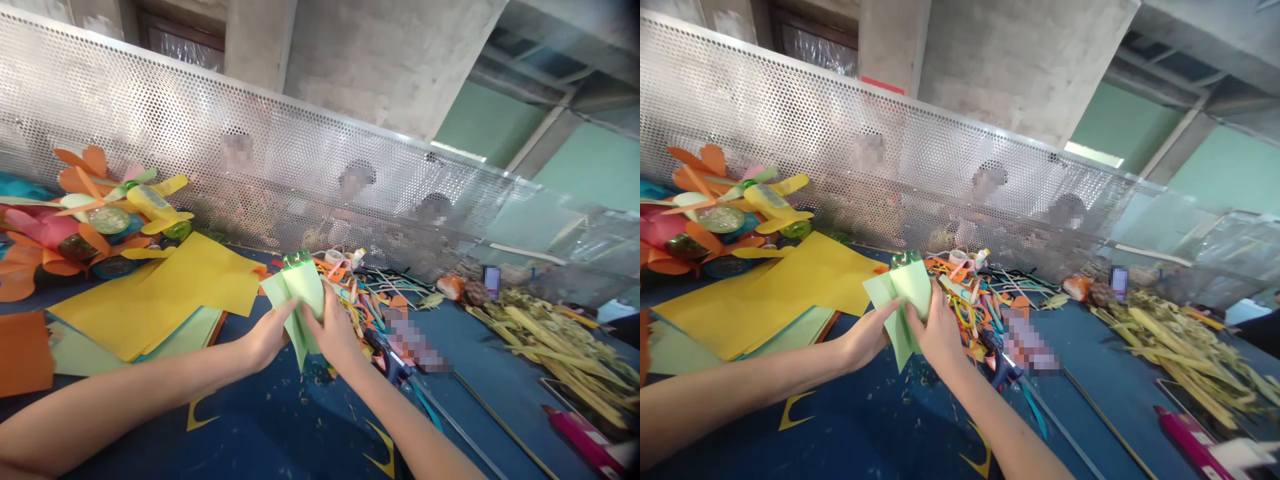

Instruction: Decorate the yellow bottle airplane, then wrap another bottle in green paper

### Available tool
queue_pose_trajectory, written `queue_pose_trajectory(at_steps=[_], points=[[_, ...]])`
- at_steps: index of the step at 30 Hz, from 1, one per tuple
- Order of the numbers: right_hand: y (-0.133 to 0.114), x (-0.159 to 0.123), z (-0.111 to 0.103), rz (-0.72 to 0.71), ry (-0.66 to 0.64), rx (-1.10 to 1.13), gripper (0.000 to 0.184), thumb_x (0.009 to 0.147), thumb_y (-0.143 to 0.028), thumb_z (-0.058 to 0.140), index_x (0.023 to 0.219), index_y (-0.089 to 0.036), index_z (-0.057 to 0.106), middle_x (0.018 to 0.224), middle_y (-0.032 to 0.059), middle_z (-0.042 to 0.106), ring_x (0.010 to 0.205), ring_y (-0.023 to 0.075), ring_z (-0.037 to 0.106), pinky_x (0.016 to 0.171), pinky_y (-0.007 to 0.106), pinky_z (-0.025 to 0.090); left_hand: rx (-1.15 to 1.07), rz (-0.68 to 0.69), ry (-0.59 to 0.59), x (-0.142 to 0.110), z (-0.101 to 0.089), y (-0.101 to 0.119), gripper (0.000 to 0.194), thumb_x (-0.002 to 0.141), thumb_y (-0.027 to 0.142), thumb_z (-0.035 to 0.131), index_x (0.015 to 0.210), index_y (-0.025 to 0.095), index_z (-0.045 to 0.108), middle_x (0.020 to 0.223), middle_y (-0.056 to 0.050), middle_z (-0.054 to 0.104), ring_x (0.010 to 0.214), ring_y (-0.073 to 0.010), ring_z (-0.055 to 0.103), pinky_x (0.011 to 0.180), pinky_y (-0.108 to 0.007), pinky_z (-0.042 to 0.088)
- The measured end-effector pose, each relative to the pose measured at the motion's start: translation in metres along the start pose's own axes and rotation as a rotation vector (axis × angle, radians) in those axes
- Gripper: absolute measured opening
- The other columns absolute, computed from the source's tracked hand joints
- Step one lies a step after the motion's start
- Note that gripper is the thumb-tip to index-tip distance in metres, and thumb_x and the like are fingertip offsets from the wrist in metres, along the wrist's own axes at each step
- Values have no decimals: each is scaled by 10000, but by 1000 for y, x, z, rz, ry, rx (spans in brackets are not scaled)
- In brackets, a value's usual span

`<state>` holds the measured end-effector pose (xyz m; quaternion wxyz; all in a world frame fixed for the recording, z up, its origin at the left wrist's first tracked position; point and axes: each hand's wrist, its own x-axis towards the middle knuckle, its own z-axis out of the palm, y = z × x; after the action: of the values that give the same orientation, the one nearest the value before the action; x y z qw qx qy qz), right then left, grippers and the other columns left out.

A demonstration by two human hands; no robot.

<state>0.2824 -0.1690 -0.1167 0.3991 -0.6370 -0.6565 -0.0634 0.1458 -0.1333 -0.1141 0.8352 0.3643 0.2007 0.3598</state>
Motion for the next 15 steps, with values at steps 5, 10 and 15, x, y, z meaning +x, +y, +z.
queue_pose_trajectory(at_steps=[5, 10, 15], points=[[4, 1, 2, 11, -10, -40, 636, 874, -438, 508, 1393, -142, 290, 1322, 216, 510, 1179, 341, 532, 896, 507, 483, 36, -8, 35, -3, 4, 2, 453, 893, 277, 534, 1312, 128, 449, 1134, -136, 656, 996, -279, 636, 826, -390, 510], [3, 1, 3, -50, 1, -38, 670, 881, -406, 493, 1431, -145, 213, 1374, 214, 460, 1192, 333, 524, 895, 490, 489, 42, 75, -22, -6, 6, 2, 580, 860, 233, 567, 1384, 226, 318, 1204, -93, 612, 1023, -255, 618, 844, -380, 504], [-3, 2, 0, -34, -7, -55, 686, 859, -362, 501, 1441, -154, 201, 1363, 200, 472, 1182, 334, 530, 894, 473, 491, 58, 166, -52, -12, 6, 0, 649, 857, 262, 561, 1397, 324, 207, 1248, -52, 557, 1086, -244, 572, 888, -396, 484]])
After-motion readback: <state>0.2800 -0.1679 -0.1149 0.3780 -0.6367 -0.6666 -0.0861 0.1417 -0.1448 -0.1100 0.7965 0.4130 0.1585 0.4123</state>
